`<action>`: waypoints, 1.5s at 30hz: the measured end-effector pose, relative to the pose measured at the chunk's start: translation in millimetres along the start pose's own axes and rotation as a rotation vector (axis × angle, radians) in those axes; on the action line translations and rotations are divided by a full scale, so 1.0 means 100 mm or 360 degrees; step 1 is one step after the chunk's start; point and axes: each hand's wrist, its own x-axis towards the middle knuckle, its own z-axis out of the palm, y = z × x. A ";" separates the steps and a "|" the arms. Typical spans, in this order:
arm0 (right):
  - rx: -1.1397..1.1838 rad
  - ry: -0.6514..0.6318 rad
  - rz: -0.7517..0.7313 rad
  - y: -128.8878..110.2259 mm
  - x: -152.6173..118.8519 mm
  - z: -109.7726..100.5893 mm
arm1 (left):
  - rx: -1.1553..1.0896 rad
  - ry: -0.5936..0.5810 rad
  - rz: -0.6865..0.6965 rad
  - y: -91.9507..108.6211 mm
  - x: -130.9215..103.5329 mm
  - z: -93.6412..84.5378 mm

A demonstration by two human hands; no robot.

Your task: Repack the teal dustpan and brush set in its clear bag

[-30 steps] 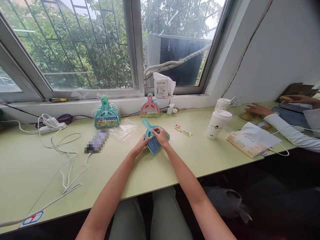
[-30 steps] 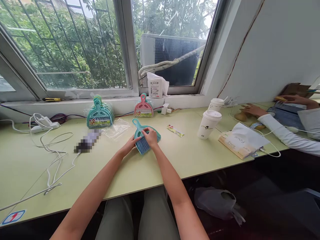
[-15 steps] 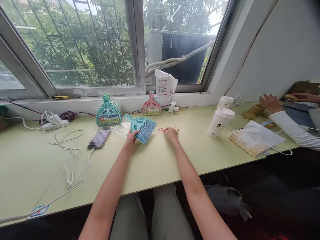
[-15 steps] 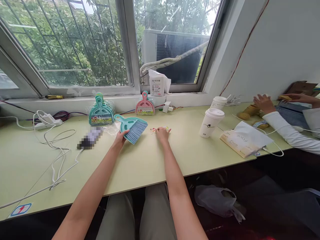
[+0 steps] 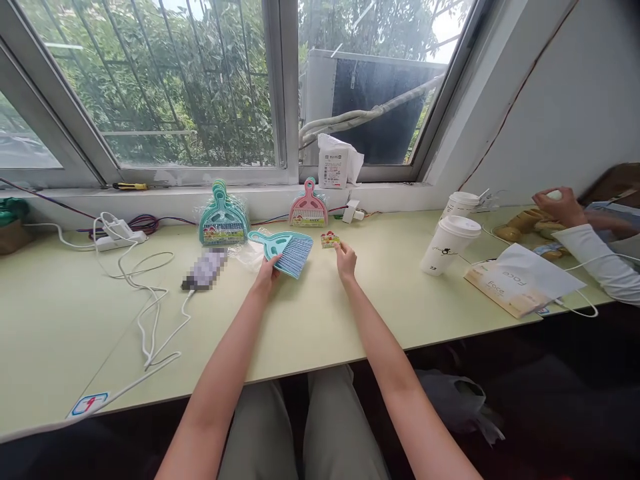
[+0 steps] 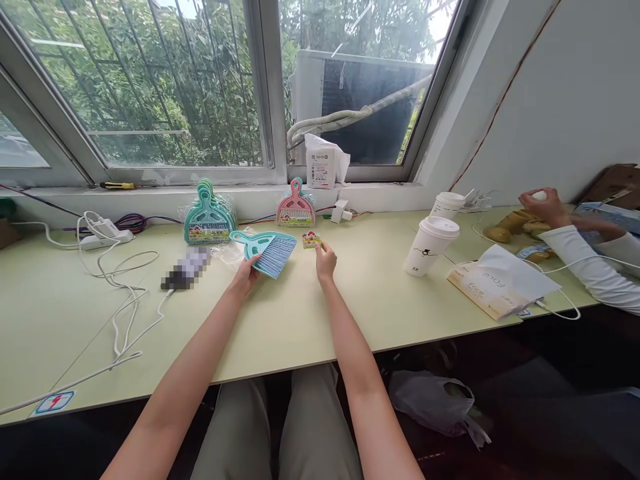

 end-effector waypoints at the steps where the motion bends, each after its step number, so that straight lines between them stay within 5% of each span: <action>1: 0.0055 0.0027 -0.0093 -0.06 -0.03 0.01 | -0.0045 -0.0007 -0.0010 -0.01 -0.01 0.02; 6: -0.0156 -0.0418 -0.0566 -0.29 -0.28 0.17 | -0.0146 -0.0192 0.0006 -0.03 -0.07 0.11; 9: -0.0333 -0.0640 -0.0564 -0.32 -0.39 0.27 | -0.0058 -0.0274 0.0079 -0.03 -0.11 0.13; 14: -0.0356 -0.0659 -0.0508 -0.35 -0.41 0.27 | 0.0091 -0.0325 0.0079 -0.04 -0.13 0.13; 20: 0.0420 -0.0312 0.0087 -0.29 -0.34 0.29 | 0.0116 -0.0342 0.0068 -0.04 -0.13 0.12; 24: 0.1243 -0.0708 0.0549 -0.19 -0.27 0.33 | 0.0219 -0.0494 0.0048 -0.01 -0.20 0.16; 27: 0.1561 -0.0762 0.0667 -0.17 -0.23 0.31 | 0.0344 -0.0570 0.0091 0.05 -0.23 0.21; 29: 0.1678 -0.0689 0.0686 -0.18 -0.22 0.28 | 0.0507 -0.0457 0.0174 0.10 -0.22 0.23; 31: 0.1740 -0.0601 0.0693 -0.19 -0.21 0.24 | 0.0753 -0.0156 0.0404 0.15 -0.16 0.18; 34: 0.1712 -0.0455 0.0734 -0.18 -0.19 0.17 | 0.1319 0.0283 0.0920 0.21 -0.06 -0.02; 36: 0.1659 -0.0423 0.0756 -0.15 -0.16 0.13 | 0.1775 0.0375 0.1082 0.23 0.00 -0.20; 41: 0.1522 -0.0677 0.0725 -0.09 -0.11 0.03 | 0.2587 0.0361 0.0648 0.25 0.06 -0.44; 45: 0.1404 -0.0934 0.0687 -0.09 -0.10 0.00 | 0.2751 0.0440 0.0552 0.29 0.06 -0.43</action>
